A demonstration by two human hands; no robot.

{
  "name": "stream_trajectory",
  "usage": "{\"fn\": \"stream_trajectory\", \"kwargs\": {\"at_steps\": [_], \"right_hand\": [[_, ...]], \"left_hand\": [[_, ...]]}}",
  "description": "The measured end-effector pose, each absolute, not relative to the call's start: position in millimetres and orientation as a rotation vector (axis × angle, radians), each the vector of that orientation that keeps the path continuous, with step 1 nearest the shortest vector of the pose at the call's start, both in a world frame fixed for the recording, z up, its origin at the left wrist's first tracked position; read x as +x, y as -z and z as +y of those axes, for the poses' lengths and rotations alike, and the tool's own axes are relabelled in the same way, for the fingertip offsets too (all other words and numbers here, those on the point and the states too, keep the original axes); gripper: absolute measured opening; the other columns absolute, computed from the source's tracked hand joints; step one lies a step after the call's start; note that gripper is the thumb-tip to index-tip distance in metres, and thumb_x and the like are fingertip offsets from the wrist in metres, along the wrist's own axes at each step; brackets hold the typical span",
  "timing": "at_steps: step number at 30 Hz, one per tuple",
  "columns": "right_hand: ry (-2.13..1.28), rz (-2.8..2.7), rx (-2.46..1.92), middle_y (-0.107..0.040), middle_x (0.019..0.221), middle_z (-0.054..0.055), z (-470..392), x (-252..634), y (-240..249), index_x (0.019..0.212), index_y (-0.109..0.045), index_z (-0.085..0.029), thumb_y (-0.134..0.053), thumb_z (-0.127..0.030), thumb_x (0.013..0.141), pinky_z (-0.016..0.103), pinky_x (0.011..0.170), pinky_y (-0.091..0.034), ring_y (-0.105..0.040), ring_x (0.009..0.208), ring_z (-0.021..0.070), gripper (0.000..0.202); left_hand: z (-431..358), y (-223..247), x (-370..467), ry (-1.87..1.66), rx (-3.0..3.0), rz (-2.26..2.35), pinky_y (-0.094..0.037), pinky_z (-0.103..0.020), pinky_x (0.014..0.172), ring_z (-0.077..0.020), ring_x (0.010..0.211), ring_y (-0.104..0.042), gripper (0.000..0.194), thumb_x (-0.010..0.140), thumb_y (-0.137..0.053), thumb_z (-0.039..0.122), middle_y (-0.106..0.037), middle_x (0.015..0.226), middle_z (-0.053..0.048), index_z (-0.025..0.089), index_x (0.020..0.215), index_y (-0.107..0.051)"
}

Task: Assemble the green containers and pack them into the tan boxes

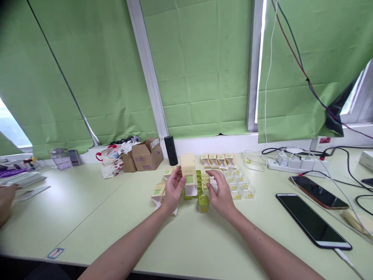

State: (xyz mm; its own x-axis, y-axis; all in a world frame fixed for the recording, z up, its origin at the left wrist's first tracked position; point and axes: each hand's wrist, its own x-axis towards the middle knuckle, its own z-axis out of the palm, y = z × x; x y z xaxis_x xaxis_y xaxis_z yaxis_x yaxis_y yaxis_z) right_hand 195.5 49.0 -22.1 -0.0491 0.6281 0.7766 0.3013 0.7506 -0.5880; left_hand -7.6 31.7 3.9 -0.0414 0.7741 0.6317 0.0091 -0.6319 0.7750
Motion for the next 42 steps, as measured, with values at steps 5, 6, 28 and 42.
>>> {"fn": "stream_trajectory", "kwargs": {"at_steps": [5,6,28,42], "right_hand": [[-0.332,-1.674,-0.702,-0.063,0.132,0.011,45.5,194.0,20.4,0.133,-0.059,-0.03,-0.054,-0.029,0.101,0.051,0.102,-0.054,-0.063,0.12,0.0306,0.032],[-0.338,-1.685,-0.689,-0.062,0.134,0.011,44.5,193.7,19.8,0.134,-0.059,-0.03,-0.054,-0.029,0.102,0.051,0.102,-0.054,-0.063,0.121,0.0305,0.033],[-0.447,-1.777,-0.533,-0.046,0.148,0.011,34.0,187.7,20.4,0.142,-0.061,-0.038,-0.046,-0.025,0.108,0.055,0.115,-0.055,-0.042,0.151,0.0314,0.039],[-0.813,-1.566,-0.534,-0.043,0.147,0.009,43.7,191.9,19.0,0.134,-0.068,-0.04,-0.059,-0.039,0.105,0.046,0.1,-0.062,-0.07,0.114,0.0244,0.031]], "left_hand": [[32.0,-3.7,-5.1,-1.72,1.564,0.876,-0.056,-0.037,0.095,-0.023,0.108,-0.071,0.059,0.096,-0.072,0.056,-0.07,0.113,-0.009,0.023,0.139,-0.048],[32.3,-3.1,-4.8,-1.716,1.548,0.885,-0.056,-0.036,0.094,-0.0226,0.106,-0.071,0.058,0.096,-0.072,0.057,-0.07,0.111,-0.009,0.023,0.137,-0.048],[26.2,-5.8,2.3,-1.684,1.396,0.914,-0.053,-0.027,0.079,-0.0166,0.087,-0.071,0.054,0.087,-0.081,0.06,-0.069,0.093,-0.001,0.024,0.11,-0.048],[21.2,1.5,-8.1,-1.592,1.889,0.942,-0.05,-0.044,0.108,-0.0259,0.124,-0.06,0.048,0.104,-0.061,0.049,-0.055,0.145,-0.013,0.029,0.146,-0.048]]}}
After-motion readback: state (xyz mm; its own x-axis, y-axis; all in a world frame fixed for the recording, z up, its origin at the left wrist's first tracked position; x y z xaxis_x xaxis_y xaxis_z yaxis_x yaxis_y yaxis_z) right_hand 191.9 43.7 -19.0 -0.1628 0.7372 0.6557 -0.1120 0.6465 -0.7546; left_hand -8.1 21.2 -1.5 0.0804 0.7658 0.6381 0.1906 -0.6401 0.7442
